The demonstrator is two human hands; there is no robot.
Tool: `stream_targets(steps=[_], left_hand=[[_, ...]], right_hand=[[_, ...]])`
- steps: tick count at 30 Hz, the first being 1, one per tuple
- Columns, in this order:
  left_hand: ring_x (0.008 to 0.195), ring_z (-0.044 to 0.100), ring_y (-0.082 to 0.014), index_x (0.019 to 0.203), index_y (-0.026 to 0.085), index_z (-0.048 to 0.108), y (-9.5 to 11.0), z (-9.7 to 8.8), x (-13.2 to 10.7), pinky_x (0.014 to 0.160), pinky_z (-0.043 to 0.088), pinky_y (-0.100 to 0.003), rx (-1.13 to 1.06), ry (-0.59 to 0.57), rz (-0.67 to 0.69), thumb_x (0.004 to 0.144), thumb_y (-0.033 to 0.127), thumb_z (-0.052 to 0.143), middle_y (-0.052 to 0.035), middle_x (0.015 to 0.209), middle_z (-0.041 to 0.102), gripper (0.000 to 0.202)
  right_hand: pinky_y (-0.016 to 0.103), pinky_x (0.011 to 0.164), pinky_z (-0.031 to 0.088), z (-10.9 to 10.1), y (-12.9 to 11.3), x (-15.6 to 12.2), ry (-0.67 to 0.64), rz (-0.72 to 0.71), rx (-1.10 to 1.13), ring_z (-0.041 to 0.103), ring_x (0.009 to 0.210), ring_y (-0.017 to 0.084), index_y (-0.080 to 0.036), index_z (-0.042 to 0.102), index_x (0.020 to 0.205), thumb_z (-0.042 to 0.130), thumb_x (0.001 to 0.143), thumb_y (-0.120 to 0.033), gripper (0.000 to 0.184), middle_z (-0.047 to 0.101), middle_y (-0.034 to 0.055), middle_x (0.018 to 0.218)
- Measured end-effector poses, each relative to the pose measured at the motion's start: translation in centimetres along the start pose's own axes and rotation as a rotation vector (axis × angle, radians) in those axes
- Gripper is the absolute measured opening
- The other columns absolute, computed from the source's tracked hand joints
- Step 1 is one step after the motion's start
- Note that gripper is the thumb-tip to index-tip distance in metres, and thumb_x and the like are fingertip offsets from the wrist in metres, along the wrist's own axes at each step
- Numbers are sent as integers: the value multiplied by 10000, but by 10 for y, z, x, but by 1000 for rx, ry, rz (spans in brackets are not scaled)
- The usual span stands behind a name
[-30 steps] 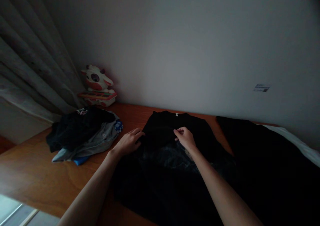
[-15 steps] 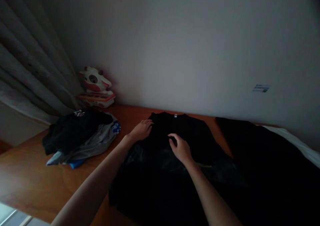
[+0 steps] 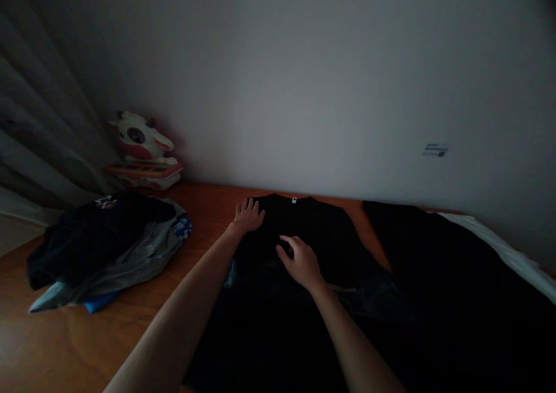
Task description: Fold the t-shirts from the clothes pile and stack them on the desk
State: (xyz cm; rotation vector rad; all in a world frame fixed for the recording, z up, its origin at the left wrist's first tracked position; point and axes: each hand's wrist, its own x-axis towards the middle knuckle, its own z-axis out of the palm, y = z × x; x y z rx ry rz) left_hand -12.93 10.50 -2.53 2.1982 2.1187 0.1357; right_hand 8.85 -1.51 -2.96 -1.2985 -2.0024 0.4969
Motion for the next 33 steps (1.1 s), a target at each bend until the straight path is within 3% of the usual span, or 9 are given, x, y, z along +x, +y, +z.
stream_targets(steps=[3,6,9,11,17,22,26,30,33], left_hand=[[1544,172,-403,1576,105,303,5,-1,-3,1190,159,-655,4,24,5,988,585,249,-235,1658,229,760],[1543,181,-397,1555,80,336,10,-6,-10,1208,175,-602,13,83,25,995,516,298,-233,1657,242,712],[1495,336,-331,1475,77,466,13,-10,-20,1217,242,-472,16,113,78,1016,409,272,-206,1600,392,598],[1465,396,-315,1436,84,519,14,-8,-26,1209,271,-437,16,96,108,1022,436,273,-195,1564,454,597],[1530,265,-333,1526,121,421,9,0,-38,1232,207,-501,13,68,157,1014,498,312,-173,1647,306,646],[1539,213,-379,1581,187,349,9,-7,-42,1234,172,-517,32,10,151,980,641,321,-151,1673,248,754],[1536,175,-432,1600,275,299,14,-13,-43,1208,166,-594,43,-52,140,943,728,317,-126,1686,216,798],[1527,220,-422,1566,159,374,23,-15,-46,1220,172,-546,87,58,140,959,666,353,-178,1670,246,791],[1510,272,-414,1521,129,435,35,-11,-51,1208,211,-541,71,85,120,958,666,344,-198,1652,286,783]], right_hand=[[367,848,532,2,0,-1,37,21,-40,672,941,229,-247,672,1250,544,963,-365,336,691,92,1113],[406,900,530,5,1,-1,97,8,-117,635,1025,272,-223,700,1211,578,938,-350,325,650,125,1109],[471,923,516,4,-2,-2,188,-11,-196,595,1046,310,-193,705,1202,636,893,-344,350,611,159,1136],[481,933,503,0,-7,-3,193,-71,-205,588,1052,305,-214,708,1191,634,897,-333,326,616,150,1153],[429,1053,438,-4,-33,-11,-177,-480,-120,579,1204,251,-278,699,1247,649,916,-407,359,667,70,1306],[425,1040,442,3,-42,-17,-321,-565,-131,603,1201,250,-286,750,1174,690,889,-453,336,697,56,1312],[381,968,461,6,-40,-19,-270,-572,-52,657,1092,216,-290,792,978,676,907,-439,202,754,9,1200],[320,882,465,4,-39,-16,-100,-459,33,690,889,170,-238,749,844,549,984,-345,267,781,10,920],[319,871,466,-2,-34,-10,82,-284,26,687,879,182,-235,713,851,464,1010,-320,308,765,40,897]])
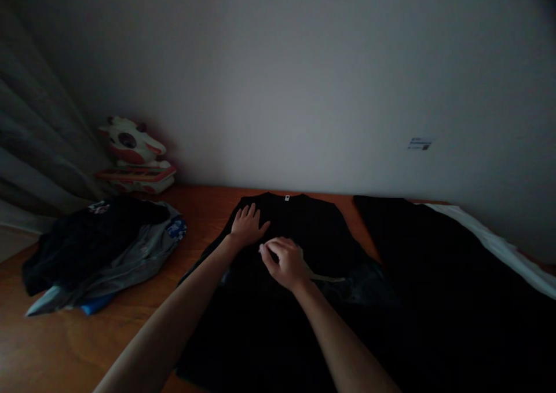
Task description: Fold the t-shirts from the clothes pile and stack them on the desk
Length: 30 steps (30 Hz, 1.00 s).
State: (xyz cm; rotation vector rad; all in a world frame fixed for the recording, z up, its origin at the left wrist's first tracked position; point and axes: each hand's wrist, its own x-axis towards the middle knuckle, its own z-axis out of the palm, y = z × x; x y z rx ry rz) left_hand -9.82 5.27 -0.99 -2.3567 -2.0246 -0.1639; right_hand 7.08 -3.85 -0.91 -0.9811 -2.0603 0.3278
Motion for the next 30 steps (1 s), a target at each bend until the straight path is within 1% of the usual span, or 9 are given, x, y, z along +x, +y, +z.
stream_targets(steps=[2,4,7,10,14,19,24,27,30], left_hand=[[1512,252,-438,1544,145,403,8,3,-4,1190,225,-588,-30,-66,-22,942,719,318,-204,1654,271,836],[1525,193,-456,1579,154,339,15,7,-9,1188,200,-629,-41,-101,-34,919,769,308,-211,1663,230,903],[1537,169,-434,1586,156,328,19,12,-16,1207,164,-629,-44,-48,-35,913,786,304,-205,1666,221,921],[1528,253,-373,1542,130,410,19,13,-20,1221,196,-587,-52,59,-25,973,673,327,-189,1640,315,790],[1416,465,-320,1390,110,590,19,6,-26,1201,307,-484,-44,149,56,1008,453,408,-162,1521,522,544],[1176,632,-311,1201,158,711,25,-5,-31,1014,482,-447,-13,180,110,991,378,469,-146,1297,683,388],[1086,651,-285,1128,152,732,31,-6,-32,961,513,-421,-90,182,158,988,270,448,-147,1173,711,338],[1129,660,-254,1173,161,719,25,-7,-34,1012,507,-376,-141,157,191,978,276,488,-127,1235,710,323],[1218,639,-232,1209,185,706,10,-15,-49,1067,487,-347,-231,102,310,964,336,542,-102,1317,689,332]], right_hand=[[329,887,473,-7,9,3,87,133,-55,686,936,202,-229,711,942,437,1012,-305,293,760,69,977],[358,931,473,-14,21,4,89,269,-164,671,1040,238,-203,702,1084,455,996,-290,277,739,107,1115],[451,1076,394,-24,38,-1,-35,479,-411,538,1308,315,-152,655,1280,474,990,-324,382,613,171,1397],[561,1191,195,-29,47,-6,-192,603,-560,307,1493,367,-158,518,1477,416,1022,-436,543,401,187,1596],[634,1189,69,-31,47,-7,-326,626,-576,183,1533,401,-262,382,1572,346,1025,-551,619,276,158,1662],[648,1182,29,-31,46,-6,-339,632,-567,144,1540,408,-276,357,1582,305,1020,-597,649,236,154,1676],[634,1190,39,-29,50,-8,-285,622,-546,173,1537,393,-250,394,1567,252,1029,-599,657,282,165,1658],[612,1201,56,-28,52,-9,-245,626,-525,200,1533,377,-211,436,1544,275,1025,-594,665,320,175,1640],[577,1208,103,-29,53,-10,-155,624,-481,268,1512,345,-170,513,1483,324,1017,-566,640,386,183,1605]])
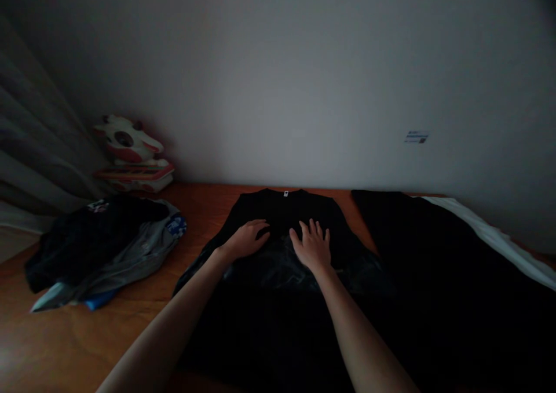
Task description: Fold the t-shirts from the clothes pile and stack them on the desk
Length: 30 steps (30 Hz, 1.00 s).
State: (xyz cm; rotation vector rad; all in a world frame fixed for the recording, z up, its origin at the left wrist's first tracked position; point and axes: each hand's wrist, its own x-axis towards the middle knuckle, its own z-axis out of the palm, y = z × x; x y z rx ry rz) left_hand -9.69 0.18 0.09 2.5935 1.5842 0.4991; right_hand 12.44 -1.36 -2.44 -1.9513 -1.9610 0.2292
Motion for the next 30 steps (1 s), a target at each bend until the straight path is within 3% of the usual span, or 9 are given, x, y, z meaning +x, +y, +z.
stream_targets(steps=[3,6,10,15,18,21,25,28,30], left_hand=[[1155,672,-227,1137,210,725,-10,-20,-31,1043,507,-361,-87,-15,94,965,350,527,-86,1224,727,297],[1019,705,-205,1051,227,731,-24,-38,-64,947,547,-333,-104,77,41,976,355,492,-59,1089,751,281],[1002,704,-226,1074,215,718,-46,-41,-93,933,552,-372,-75,201,-96,993,362,452,-77,1079,753,315],[1036,684,-244,1093,225,737,-52,-34,-101,968,535,-414,11,101,-7,953,304,518,-89,1115,743,271],[1112,668,-262,1175,228,727,-47,-34,-101,1011,518,-449,66,86,3,974,332,500,-105,1224,714,321],[1298,587,-283,1308,270,672,-45,-32,-103,1101,462,-487,67,29,36,1006,404,463,-99,1428,618,391],[1404,499,-280,1408,291,595,-47,-26,-104,1168,392,-511,31,-41,55,1025,441,425,-95,1530,525,445],[1390,514,-279,1358,252,635,-46,-27,-103,1164,399,-507,-41,-28,24,1014,446,437,-118,1491,563,442],[1326,572,-268,1282,226,678,-42,-35,-104,1134,440,-472,-125,31,0,1001,465,449,-126,1425,616,434]], right_hand=[[533,1189,205,2,4,1,166,31,111,377,1448,319,-170,628,1339,401,995,-514,537,472,183,1536],[508,1132,310,9,10,6,278,63,205,485,1336,323,-191,710,1149,453,965,-490,435,580,176,1397],[514,1076,389,11,22,20,213,40,226,587,1208,327,-173,741,1013,438,968,-406,385,668,191,1229],[336,960,520,-20,54,27,91,-170,266,693,1044,202,-233,723,1030,439,945,-248,297,756,70,1061],[382,1041,493,-41,82,16,100,-306,225,671,1133,222,-221,704,1096,443,936,-233,306,729,95,1188],[482,1112,438,-45,108,-3,132,-403,94,579,1301,285,-205,667,1224,446,971,-360,370,641,149,1369],[601,1187,287,-31,120,-24,45,-316,-61,395,1468,307,-222,549,1418,403,991,-500,530,496,141,1541],[593,1212,231,-28,116,-30,43,-278,-23,406,1462,288,-189,559,1400,347,1008,-478,532,497,150,1539],[558,1206,273,-36,114,-33,76,-275,71,462,1422,283,-182,613,1320,355,1002,-468,499,548,156,1490]])
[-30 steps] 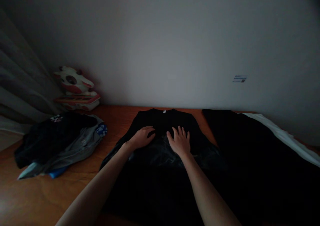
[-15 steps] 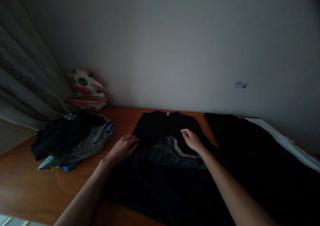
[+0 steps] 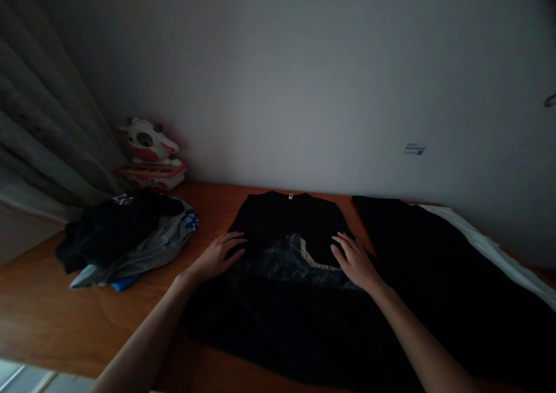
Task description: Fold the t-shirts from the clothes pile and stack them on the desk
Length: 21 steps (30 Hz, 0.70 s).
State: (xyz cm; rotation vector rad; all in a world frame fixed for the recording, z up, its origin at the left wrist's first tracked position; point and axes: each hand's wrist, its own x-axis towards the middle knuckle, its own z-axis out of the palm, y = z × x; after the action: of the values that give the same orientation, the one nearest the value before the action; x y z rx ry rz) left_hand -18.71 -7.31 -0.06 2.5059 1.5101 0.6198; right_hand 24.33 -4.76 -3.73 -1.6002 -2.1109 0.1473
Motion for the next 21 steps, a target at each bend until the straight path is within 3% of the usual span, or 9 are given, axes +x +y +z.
stream_targets(steps=[4,7,10,13,16,19,21], left_hand=[[1083,684,-225,1112,220,716,14,-27,-18,992,536,-359,-132,103,-92,983,497,463,-91,1173,724,397],[857,697,-190,1008,228,717,25,-45,-48,784,560,-274,-158,12,-210,958,532,495,-40,962,735,380],[729,675,-183,990,237,713,34,-50,-81,665,533,-260,-101,-70,-310,865,591,612,-19,874,724,389],[776,680,-209,960,236,704,40,-45,-99,710,537,-287,-7,-47,-336,776,608,700,-39,918,722,415],[817,678,-217,830,241,681,42,-39,-104,782,536,-304,10,-21,-301,826,546,644,-44,894,709,307],[833,678,-206,780,248,663,42,-37,-104,792,533,-289,-32,-5,-262,867,464,589,-38,889,707,243],[823,680,-202,802,248,665,42,-37,-106,775,535,-283,-56,28,-266,858,434,596,-36,884,714,206]], right_hand=[[455,1107,440,-44,-1,-21,-26,-27,204,625,1229,272,-227,716,1058,445,966,-532,418,679,127,1289],[370,1009,509,-85,3,-55,-170,-3,292,692,1054,235,-251,740,966,498,960,-550,385,736,75,1077],[349,988,519,-114,12,-93,-304,48,306,685,1066,241,-281,761,1006,598,898,-575,353,732,64,1078],[380,1014,514,-123,24,-122,-406,57,294,650,1158,291,-306,762,1094,794,697,-610,501,700,78,1201],[428,1048,497,-118,30,-136,-425,73,249,620,1211,337,-315,767,1103,893,536,-594,644,670,93,1286],[410,1039,504,-113,27,-139,-385,91,269,647,1173,310,-296,786,936,810,682,-588,388,701,93,1230],[380,1018,521,-112,25,-140,-350,130,334,673,1134,290,-282,778,864,728,766,-598,334,732,95,1170]])
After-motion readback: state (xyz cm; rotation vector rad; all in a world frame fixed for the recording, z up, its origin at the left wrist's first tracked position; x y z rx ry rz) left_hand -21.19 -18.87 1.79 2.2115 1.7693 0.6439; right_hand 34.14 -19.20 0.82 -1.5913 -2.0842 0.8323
